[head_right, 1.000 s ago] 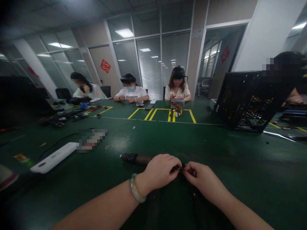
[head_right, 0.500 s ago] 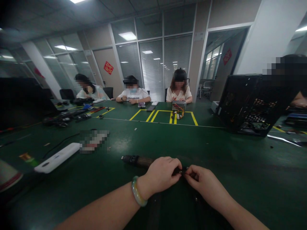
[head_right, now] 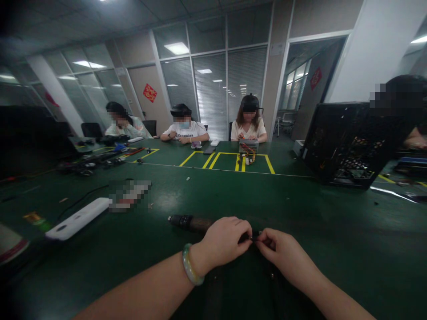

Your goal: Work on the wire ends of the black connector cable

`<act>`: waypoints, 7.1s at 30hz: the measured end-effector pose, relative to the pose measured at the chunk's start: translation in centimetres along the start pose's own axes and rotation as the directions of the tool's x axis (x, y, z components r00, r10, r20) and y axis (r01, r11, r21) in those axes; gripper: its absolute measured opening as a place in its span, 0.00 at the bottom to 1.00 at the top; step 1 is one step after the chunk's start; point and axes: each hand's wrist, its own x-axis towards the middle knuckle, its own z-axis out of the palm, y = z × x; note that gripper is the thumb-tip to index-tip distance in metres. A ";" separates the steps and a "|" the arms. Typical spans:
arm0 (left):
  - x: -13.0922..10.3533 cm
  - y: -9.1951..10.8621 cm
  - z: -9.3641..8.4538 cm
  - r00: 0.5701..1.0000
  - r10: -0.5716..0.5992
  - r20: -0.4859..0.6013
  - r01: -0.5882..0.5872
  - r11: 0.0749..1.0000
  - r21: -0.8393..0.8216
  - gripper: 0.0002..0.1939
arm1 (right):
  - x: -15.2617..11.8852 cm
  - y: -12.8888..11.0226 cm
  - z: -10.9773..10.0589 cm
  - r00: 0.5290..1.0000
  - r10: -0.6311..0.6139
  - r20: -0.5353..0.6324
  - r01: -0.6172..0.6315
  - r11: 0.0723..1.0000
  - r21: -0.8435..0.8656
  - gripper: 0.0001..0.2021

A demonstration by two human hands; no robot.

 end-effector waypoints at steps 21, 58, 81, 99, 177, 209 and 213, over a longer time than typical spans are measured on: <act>0.0 0.0 -0.3 0.999 0.055 0.001 -0.054 0.998 -0.028 0.06 | 0.0 0.7 0.1 1.000 0.009 0.016 -0.009 1.000 0.000 0.09; 0.0 -0.1 -0.1 0.998 0.061 -0.007 -0.061 0.998 -0.034 0.05 | 0.1 0.5 0.2 1.000 -0.013 0.005 0.013 1.000 -0.018 0.10; 0.0 0.1 -0.4 1.000 0.016 0.011 -0.016 1.000 -0.008 0.08 | 0.1 0.5 0.1 1.000 0.002 0.005 -0.002 1.000 -0.010 0.10; 0.1 -0.1 -0.4 0.997 0.073 0.018 -0.072 0.997 -0.011 0.07 | 0.0 0.2 0.0 1.000 0.010 0.014 -0.011 1.000 0.006 0.10; 0.0 0.1 -0.4 0.999 0.052 0.006 -0.052 0.998 -0.034 0.10 | 0.0 0.3 0.0 1.000 -0.002 -0.001 0.002 0.999 -0.032 0.10; -0.1 0.4 -0.6 1.000 0.020 0.023 -0.019 0.999 -0.033 0.06 | -0.2 -0.8 0.1 0.998 0.043 -0.046 -0.047 0.994 -0.102 0.11; -0.2 0.5 -0.6 0.999 0.034 0.010 -0.033 0.999 -0.028 0.05 | 0.0 -1.3 0.4 0.990 0.117 -0.078 -0.127 0.980 -0.151 0.14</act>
